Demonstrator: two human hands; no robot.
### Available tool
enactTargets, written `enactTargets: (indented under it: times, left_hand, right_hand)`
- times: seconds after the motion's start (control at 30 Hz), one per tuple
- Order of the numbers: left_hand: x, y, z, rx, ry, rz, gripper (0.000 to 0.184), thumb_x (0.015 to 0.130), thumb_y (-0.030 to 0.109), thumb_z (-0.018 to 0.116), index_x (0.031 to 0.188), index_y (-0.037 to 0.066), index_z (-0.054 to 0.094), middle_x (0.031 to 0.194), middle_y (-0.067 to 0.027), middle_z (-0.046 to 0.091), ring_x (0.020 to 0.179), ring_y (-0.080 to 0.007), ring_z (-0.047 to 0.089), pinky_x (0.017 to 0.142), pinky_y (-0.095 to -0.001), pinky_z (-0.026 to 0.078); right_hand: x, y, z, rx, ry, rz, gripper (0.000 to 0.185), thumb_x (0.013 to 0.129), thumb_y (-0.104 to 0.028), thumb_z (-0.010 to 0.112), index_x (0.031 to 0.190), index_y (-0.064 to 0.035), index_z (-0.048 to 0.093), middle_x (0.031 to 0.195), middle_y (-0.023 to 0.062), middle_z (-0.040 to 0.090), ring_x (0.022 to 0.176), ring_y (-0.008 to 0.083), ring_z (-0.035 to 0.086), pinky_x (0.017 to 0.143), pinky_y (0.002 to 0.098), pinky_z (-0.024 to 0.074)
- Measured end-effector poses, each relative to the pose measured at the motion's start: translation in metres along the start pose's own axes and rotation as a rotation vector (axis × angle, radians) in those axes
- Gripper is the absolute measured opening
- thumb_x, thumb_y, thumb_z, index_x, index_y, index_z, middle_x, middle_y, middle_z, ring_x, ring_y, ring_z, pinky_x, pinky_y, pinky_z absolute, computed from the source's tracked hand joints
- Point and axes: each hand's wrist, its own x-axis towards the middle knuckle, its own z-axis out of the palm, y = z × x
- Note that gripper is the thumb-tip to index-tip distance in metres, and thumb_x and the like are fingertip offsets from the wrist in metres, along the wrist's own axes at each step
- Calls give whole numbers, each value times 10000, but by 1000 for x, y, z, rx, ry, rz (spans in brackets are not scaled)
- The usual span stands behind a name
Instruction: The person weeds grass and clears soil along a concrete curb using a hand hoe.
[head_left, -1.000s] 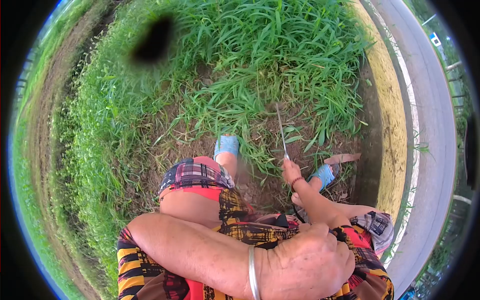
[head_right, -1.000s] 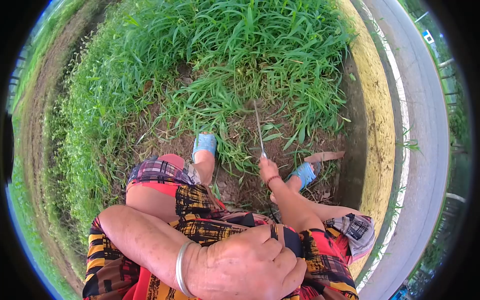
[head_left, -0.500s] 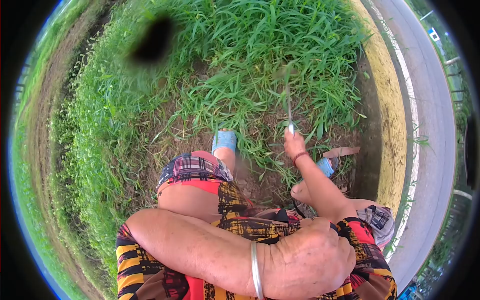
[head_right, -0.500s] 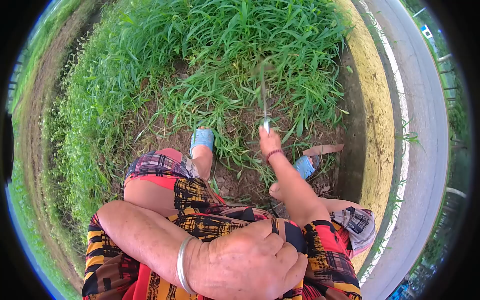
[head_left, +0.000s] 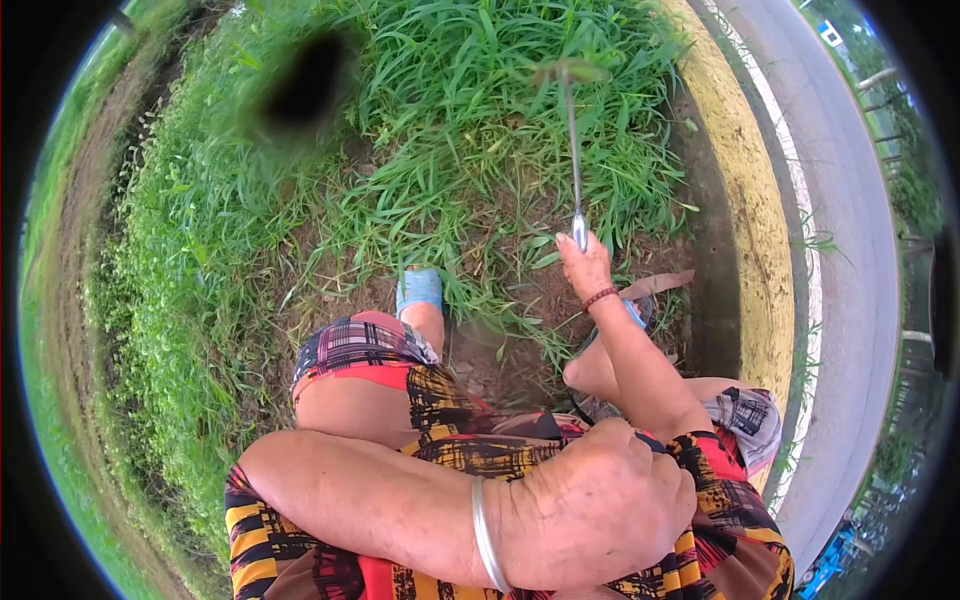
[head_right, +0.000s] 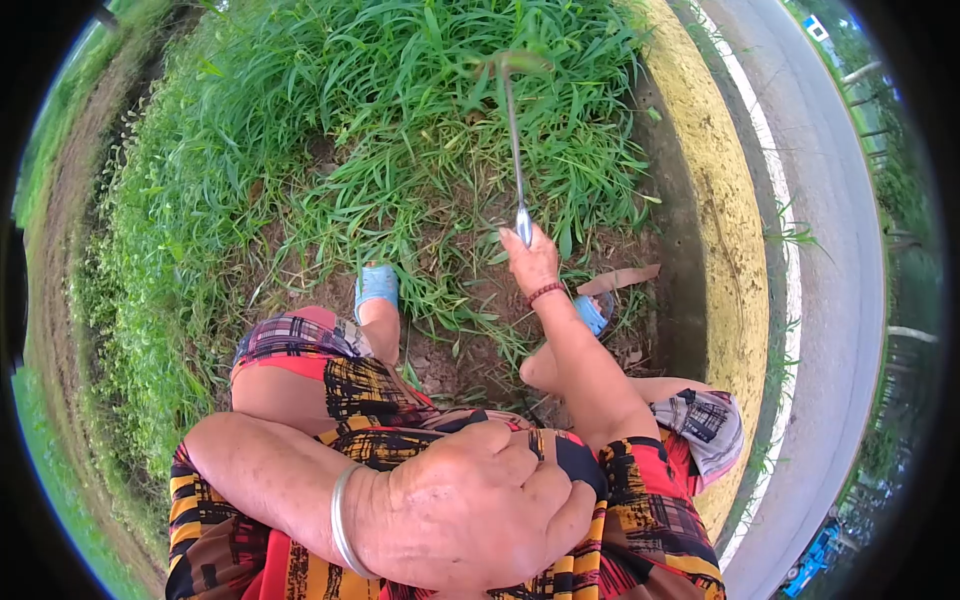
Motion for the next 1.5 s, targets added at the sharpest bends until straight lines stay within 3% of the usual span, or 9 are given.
enactTargets:
  times: [0.2,0.33,0.67,0.83,0.9,1.03,1.07,1.37,1.5]
  left_hand:
    - [5,1,3,54,-64,20,168,680,190,547,762,44,554,635,-39,526,605,-151,557,507,-278,405]
    - [10,3,-9,80,-183,8,258,680,189,543,873,18,559,715,-40,552,651,-136,576,530,-252,417]
    - [10,1,4,63,-187,-3,242,696,190,561,886,40,570,764,-45,575,628,-130,579,520,-254,411]
    - [12,0,4,97,-219,11,223,697,188,567,869,47,573,745,-48,579,601,-128,571,501,-259,407]
    - [13,0,7,94,-164,37,174,689,182,561,794,43,563,670,-42,551,573,-139,566,485,-270,405]
    - [17,-3,7,76,-106,73,145,680,178,556,719,38,553,597,-42,527,534,-152,557,464,-284,404]
    - [17,-2,8,72,-110,73,145,680,178,556,719,38,553,597,-42,527,534,-152,557,464,-284,404]
    - [17,0,9,123,-233,22,243,693,176,556,887,32,582,760,-59,600,594,-118,560,492,-240,387]
    - [16,-1,8,90,-203,22,238,696,180,562,880,29,579,766,-64,604,585,-117,559,487,-243,387]
  right_hand:
    - [-30,63,4,675,-145,721,322,839,-414,585,852,-101,507,556,15,467,384,125,427,332,296,335]
    - [-95,63,31,478,-211,815,351,849,-438,553,835,-89,510,514,13,436,377,120,406,334,288,324]
    - [-1,-41,-43,481,84,-36,340,910,-402,489,843,-71,521,557,-12,458,413,66,414,366,207,323]
    - [22,67,-58,-56,410,122,430,872,-437,495,832,-17,577,647,123,584,585,271,567,532,366,437]
    - [-5,133,-47,-181,92,444,549,848,-511,451,834,13,613,770,228,623,772,394,590,700,441,449]
    - [-63,175,19,-80,252,249,315,837,-376,612,742,-86,535,525,-8,458,416,136,420,401,325,336]
    - [-75,125,22,1,141,471,458,817,-469,552,839,-21,642,708,175,616,717,316,595,692,379,451]
    - [2,17,-52,-26,380,-42,329,847,-373,585,843,-45,554,594,71,555,481,152,548,476,322,445]
    - [6,64,-65,-354,504,13,439,820,-437,568,846,0,584,729,191,617,654,339,610,626,419,468]
